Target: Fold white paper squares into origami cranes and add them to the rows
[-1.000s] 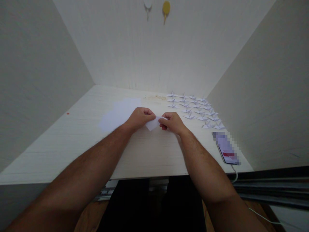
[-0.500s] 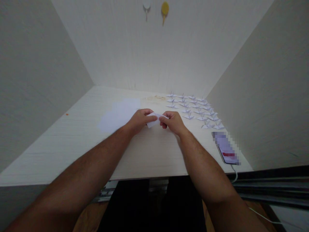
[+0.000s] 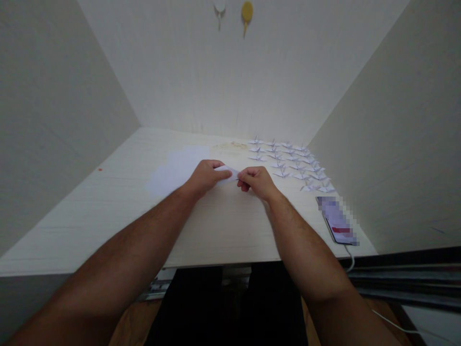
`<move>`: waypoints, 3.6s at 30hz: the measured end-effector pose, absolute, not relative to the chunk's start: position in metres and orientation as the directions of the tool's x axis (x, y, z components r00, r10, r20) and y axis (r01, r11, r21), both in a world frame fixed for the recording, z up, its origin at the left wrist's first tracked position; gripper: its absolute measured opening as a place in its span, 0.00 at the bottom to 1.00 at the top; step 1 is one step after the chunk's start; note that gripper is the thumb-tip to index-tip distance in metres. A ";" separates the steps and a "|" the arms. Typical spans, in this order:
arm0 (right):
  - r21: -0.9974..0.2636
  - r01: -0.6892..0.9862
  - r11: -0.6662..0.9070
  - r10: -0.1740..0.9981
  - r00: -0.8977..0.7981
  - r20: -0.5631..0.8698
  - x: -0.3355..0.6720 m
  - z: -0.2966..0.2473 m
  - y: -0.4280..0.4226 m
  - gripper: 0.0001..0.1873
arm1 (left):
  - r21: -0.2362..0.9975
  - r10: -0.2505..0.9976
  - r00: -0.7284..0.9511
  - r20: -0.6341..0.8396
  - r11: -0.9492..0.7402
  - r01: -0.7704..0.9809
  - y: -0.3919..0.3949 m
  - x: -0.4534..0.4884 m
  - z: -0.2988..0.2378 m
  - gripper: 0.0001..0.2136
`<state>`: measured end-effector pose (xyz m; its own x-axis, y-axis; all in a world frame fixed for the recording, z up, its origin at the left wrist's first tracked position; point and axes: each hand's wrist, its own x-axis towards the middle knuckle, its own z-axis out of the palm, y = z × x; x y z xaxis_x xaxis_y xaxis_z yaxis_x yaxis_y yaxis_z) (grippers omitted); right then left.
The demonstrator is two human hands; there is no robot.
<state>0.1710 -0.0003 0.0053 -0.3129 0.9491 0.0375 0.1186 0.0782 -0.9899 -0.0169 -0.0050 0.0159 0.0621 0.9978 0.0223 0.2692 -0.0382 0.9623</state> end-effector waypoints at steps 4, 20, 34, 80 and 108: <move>-0.985 0.153 0.077 0.949 -0.315 0.025 0.173 0.006 0.001 0.13 | 0.958 0.998 0.060 0.020 -0.036 0.286 -0.004 -0.018 0.016 0.09; -0.874 0.372 0.314 0.931 -0.302 0.207 0.172 -0.002 0.002 0.10 | 0.896 0.980 0.193 0.043 -0.124 0.427 -0.003 -0.016 0.013 0.08; -0.857 0.347 0.380 0.915 -0.275 0.294 0.169 -0.006 0.001 0.05 | 0.833 0.966 0.258 -0.018 -0.128 0.538 -0.008 -0.010 0.013 0.11; -0.860 0.434 0.267 0.903 -0.423 0.066 0.186 0.008 0.003 0.09 | 0.826 0.993 0.121 0.003 -0.071 0.559 -0.005 -0.017 0.021 0.09; -0.983 0.119 0.139 0.970 -0.218 0.111 0.166 0.005 0.000 0.06 | 0.993 0.993 -0.038 0.112 -0.111 0.038 0.000 -0.005 0.006 0.12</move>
<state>0.1658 0.0000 0.0051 -0.2183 0.9696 0.1109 0.1192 0.1393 -0.9831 -0.0047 -0.0004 0.0059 -0.0377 0.9929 0.1124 0.0379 -0.1110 0.9931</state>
